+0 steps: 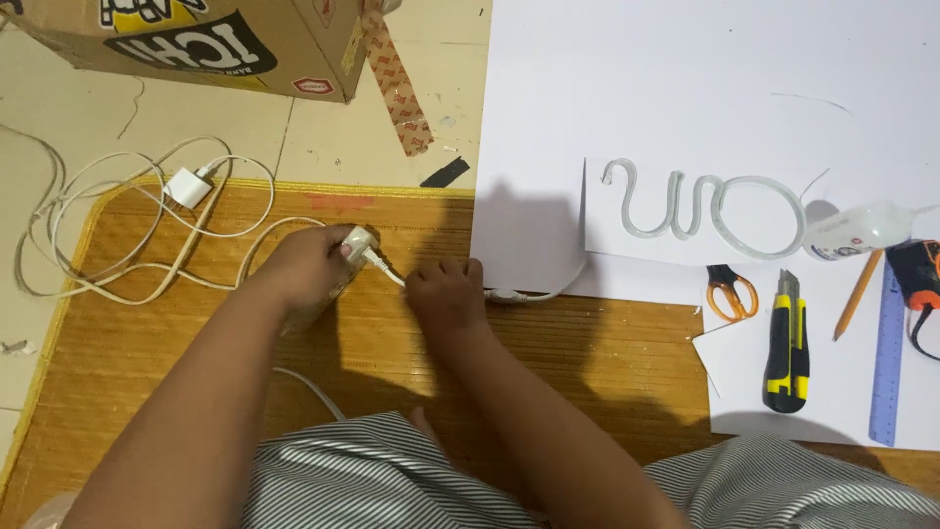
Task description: The person is constructing a custom LED sign by cutting a flexible LED strip to length and using a hot glue gun to adhere it to a white backing board shaped into letters.
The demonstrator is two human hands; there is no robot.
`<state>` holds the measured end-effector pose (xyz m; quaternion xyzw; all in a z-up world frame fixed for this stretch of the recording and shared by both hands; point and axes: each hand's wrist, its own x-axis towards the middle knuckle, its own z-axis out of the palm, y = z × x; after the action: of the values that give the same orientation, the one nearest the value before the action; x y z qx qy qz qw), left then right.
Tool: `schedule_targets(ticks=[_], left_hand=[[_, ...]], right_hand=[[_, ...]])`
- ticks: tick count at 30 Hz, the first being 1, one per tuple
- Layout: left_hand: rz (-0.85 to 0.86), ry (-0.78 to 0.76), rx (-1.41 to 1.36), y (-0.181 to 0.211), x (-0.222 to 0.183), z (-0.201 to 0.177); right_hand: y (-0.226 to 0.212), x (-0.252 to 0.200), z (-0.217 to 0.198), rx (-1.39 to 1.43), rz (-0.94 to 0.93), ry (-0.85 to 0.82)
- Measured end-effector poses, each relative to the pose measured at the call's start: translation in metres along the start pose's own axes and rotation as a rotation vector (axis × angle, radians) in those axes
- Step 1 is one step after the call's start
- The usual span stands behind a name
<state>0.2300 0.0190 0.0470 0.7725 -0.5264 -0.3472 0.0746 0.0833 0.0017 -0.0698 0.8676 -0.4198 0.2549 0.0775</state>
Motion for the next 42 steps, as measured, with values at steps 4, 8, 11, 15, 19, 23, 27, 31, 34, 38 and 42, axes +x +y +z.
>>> schedule_targets(ticks=[4,8,11,15,19,23,27,31,34,38,42], left_hand=[[0.048,0.059,0.053,-0.009,0.015,0.001],[0.267,0.254,0.29,0.008,0.029,0.016],[0.352,0.226,0.277,0.054,0.036,0.05],[0.288,0.037,0.252,0.111,0.019,0.103],[0.399,0.084,0.324,0.126,0.037,0.169],[0.472,0.098,0.421,0.129,0.041,0.2],[0.528,0.143,0.541,0.112,0.045,0.202],[0.547,0.197,0.591,0.116,0.02,0.188],[0.487,0.256,0.425,0.119,0.021,0.188],[0.919,0.814,0.128,0.135,0.007,0.16],[1.082,0.6,0.04,0.14,0.022,0.17]], right_hand=[[0.017,-0.001,-0.026,0.113,0.068,-0.28],[0.069,-0.008,-0.078,0.196,0.298,-0.264],[0.125,-0.034,-0.089,0.365,0.668,-0.352],[0.19,-0.074,-0.081,0.472,1.023,-0.443],[0.208,-0.077,-0.091,0.832,1.381,-0.425],[0.208,-0.068,-0.103,1.373,1.64,-0.217],[0.209,-0.066,-0.109,1.521,1.836,0.087],[0.232,-0.084,-0.072,1.412,1.798,0.247],[0.232,-0.076,-0.078,1.111,1.597,0.189],[0.21,-0.055,-0.128,1.003,1.462,0.172],[0.198,-0.047,-0.151,0.888,1.349,0.077]])
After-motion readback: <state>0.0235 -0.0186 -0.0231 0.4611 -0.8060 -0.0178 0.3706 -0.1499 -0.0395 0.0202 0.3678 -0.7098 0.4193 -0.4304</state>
